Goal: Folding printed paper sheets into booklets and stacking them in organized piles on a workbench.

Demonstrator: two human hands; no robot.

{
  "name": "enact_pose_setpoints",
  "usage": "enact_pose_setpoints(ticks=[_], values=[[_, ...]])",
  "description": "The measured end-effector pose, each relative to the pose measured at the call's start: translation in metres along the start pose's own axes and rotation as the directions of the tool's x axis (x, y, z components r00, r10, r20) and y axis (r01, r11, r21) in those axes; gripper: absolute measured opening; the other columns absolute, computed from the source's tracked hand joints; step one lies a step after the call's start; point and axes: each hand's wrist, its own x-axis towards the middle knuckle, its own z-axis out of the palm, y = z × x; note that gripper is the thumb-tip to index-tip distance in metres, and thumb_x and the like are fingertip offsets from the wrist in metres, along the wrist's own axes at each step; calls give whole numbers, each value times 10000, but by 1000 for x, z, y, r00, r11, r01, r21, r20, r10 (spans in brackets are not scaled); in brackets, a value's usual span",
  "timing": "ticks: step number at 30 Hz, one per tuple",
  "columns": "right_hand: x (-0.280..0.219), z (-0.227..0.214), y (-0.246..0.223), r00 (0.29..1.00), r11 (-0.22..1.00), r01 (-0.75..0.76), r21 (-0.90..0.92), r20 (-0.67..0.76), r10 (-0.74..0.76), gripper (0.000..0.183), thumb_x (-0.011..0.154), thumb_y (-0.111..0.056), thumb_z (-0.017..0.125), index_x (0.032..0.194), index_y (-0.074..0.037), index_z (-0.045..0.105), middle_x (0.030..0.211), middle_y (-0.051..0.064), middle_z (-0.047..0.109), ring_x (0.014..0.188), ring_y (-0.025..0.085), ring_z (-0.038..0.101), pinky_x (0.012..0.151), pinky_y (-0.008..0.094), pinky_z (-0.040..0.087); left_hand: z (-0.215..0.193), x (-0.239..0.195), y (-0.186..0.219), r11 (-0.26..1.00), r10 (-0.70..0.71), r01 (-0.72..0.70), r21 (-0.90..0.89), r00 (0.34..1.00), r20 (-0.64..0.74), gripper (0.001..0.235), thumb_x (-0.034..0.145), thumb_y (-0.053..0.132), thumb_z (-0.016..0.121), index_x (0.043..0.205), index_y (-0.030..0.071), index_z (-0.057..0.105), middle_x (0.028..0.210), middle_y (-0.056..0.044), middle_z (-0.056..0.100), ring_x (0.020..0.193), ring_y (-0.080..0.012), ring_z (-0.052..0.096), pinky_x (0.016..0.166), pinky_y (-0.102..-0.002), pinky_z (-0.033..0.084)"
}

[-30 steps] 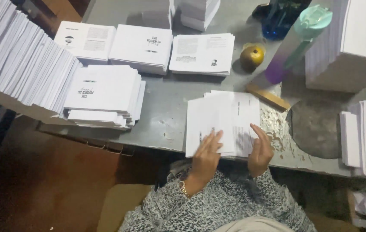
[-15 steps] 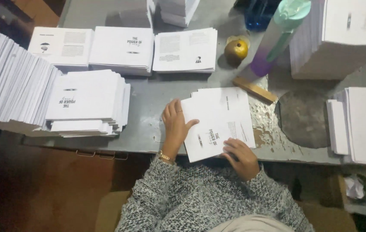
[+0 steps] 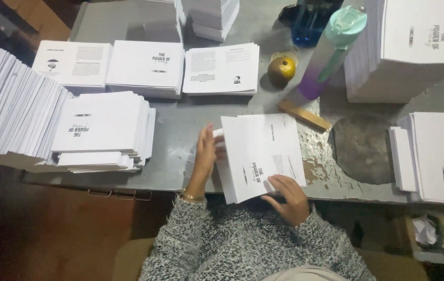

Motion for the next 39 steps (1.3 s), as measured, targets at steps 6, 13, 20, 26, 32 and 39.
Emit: enact_pose_setpoints(ticks=[6,13,20,26,32,39], values=[[20,-4,-32,993,988,-115,-99,-13,114,942,694,-398,896,1449,-3,493,1459,238,529,1268,419,560,1056,538,501,75,-28,-112,762,444,-517,390,855,268,460,1125,204,326,1486,-56,444,1456,-356,489,1360,-481,458,1145,-576,360],[-15,13,24,983,922,154,-355,-34,-178,374,852,-149,727,1185,11,665,1022,299,621,873,487,646,727,548,532,87,-69,-22,794,539,-608,26,723,433,399,1103,198,353,1407,60,572,1468,-198,544,1342,-384,530,1126,-497,408],[4,-13,6,649,702,-705,104,-303,697,339,939,-207,786,971,128,743,894,326,703,962,447,704,699,493,550,110,-61,-55,498,446,-703,508,710,546,323,1022,194,595,1337,139,645,1409,-84,586,1267,-275,576,1023,-434,470],[-1,-19,12,699,740,-672,31,-304,647,326,970,-141,728,1054,171,683,973,361,699,994,488,683,769,539,541,114,-43,-20,490,382,-706,512,701,602,434,1006,421,568,1316,117,593,1603,-126,419,1499,-378,353,1224,-641,188],[-32,12,57,731,747,-657,-103,-330,597,256,1012,-150,667,1033,105,677,941,309,712,969,452,705,787,478,566,121,-44,-12,482,313,-659,577,745,590,608,1003,410,477,1529,109,440,1660,-129,332,1516,-347,322,1227,-615,151],[-19,19,38,902,869,-382,-314,-332,277,279,988,-97,686,822,128,687,980,338,697,1154,507,647,977,524,528,144,-29,-23,393,458,-654,646,748,479,450,858,280,635,1275,111,634,1516,-145,457,1206,-311,576,1008,-532,405]])
